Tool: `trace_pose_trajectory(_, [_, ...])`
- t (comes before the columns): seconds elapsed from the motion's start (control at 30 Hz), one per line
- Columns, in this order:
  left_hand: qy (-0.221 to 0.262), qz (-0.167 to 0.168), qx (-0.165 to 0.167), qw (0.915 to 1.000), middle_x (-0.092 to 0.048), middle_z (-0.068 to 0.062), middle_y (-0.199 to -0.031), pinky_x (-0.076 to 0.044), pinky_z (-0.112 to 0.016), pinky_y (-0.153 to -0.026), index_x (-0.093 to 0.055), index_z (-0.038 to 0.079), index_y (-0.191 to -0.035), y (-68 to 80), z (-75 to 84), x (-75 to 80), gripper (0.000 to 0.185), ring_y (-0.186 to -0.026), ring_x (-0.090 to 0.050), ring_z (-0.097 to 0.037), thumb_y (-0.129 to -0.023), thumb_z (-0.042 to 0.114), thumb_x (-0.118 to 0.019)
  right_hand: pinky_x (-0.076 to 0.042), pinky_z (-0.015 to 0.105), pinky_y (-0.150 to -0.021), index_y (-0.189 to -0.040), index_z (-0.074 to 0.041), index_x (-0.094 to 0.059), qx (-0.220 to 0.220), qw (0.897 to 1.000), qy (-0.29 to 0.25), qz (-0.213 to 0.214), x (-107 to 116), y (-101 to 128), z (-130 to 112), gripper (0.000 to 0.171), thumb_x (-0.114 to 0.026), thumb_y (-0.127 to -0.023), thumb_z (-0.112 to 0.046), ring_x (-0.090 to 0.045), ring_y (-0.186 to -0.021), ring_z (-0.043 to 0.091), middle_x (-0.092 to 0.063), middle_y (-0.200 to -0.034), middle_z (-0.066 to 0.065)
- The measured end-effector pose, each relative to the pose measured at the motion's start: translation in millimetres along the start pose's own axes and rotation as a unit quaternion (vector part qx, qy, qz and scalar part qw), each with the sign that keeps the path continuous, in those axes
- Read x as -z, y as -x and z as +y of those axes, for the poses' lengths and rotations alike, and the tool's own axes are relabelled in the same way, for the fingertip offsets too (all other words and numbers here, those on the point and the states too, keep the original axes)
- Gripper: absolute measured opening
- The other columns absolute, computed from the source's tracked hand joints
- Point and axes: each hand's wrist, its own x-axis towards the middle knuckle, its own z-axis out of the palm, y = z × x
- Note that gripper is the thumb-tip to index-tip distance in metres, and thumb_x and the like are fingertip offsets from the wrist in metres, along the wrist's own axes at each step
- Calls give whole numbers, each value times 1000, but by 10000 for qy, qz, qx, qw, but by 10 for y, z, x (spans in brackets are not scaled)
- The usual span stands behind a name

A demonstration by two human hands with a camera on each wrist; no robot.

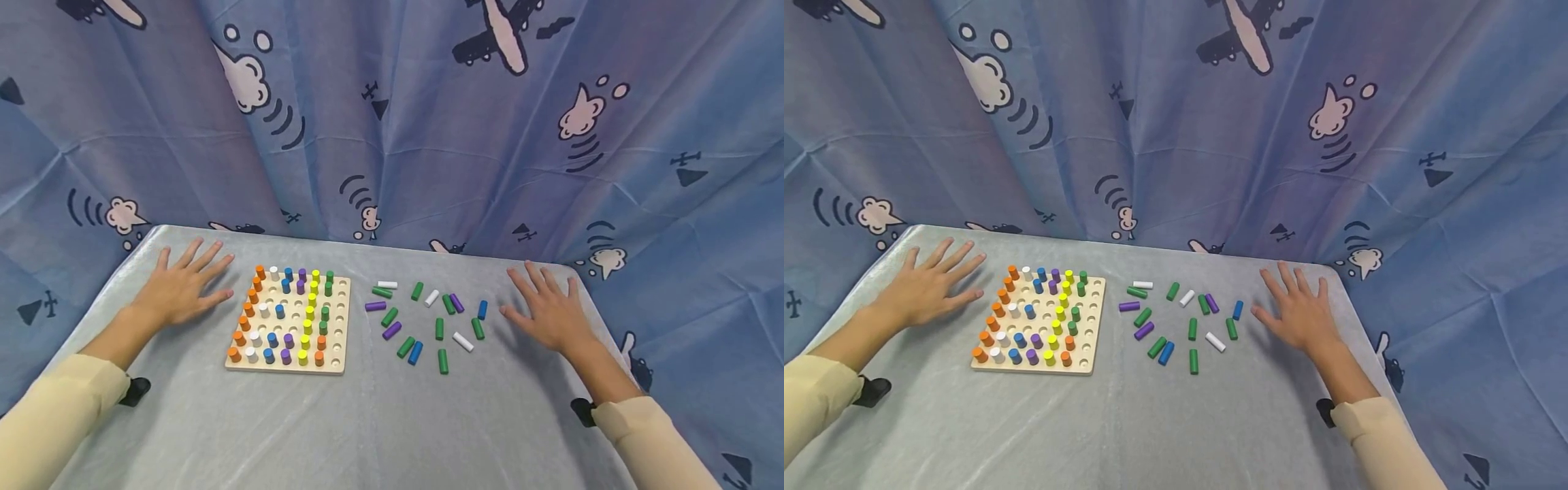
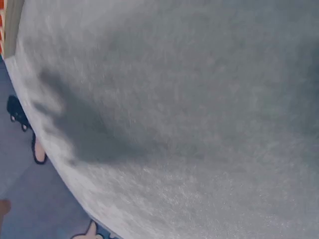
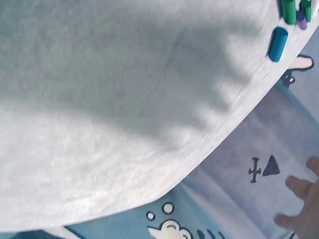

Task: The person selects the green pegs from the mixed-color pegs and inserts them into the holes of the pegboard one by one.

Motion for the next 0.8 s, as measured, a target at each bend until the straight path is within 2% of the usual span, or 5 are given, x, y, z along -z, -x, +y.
trace_pose_trajectory(0.17, [178, -54, -556, 9983, -17, -11, -165, -9, -75, -109, -35, 15, -156, 35, 101, -24, 73, -150, -12, -42, -98, 56, -52, -24, 76, -102, -159, -16, -26, 186, 9967, -787, 20, -28, 68, -90, 79, -59, -96, -51, -37, -137, 49, -27, -159, 24])
trace_pose_trajectory(0.3, [230, -111, -827, 9963, -19, -9, -165, -11, -73, -109, -35, 16, -156, 77, 146, -24, 72, -150, -14, -41, -98, 56, -51, -32, 71, -102, -159, -16, -26, 151, 9879, -1542, 23, -58, 108, -135, 81, -66, -94, -45, -38, -138, 48, -30, -158, 22])
trace_pose_trajectory(0.43, [294, -296, -958, 9945, -22, -10, -164, -14, -72, -110, -34, 17, -157, 110, 168, -26, 74, -149, -18, -41, -98, 59, -51, -34, 68, -103, -158, -13, -29, -4, 9729, -2312, 23, -111, 122, -177, 82, -73, -92, -36, -39, -137, 45, -36, -156, 21])
trace_pose_trajectory(0.57, [333, -428, -1013, 9934, -25, -10, -164, -15, -71, -109, -32, 17, -158, 137, 178, -46, 76, -148, -21, -41, -97, 60, -51, -41, 63, -101, -152, -6, -38, -144, 9542, -2987, 87, -208, 135, -250, 76, -77, -89, -24, -50, -130, 43, -49, -146, 23])
trace_pose_trajectory(0.8, [353, -300, -1126, 9926, -27, -10, -163, -17, -70, -110, -34, 14, -156, 188, 194, -98, 76, -146, -25, -41, -97, 58, -53, -50, 56, -93, -139, 1, -51, -344, 9297, -3660, 220, -401, 176, -329, 62, -79, -86, -16, -63, -116, 39, -65, -126, 23])
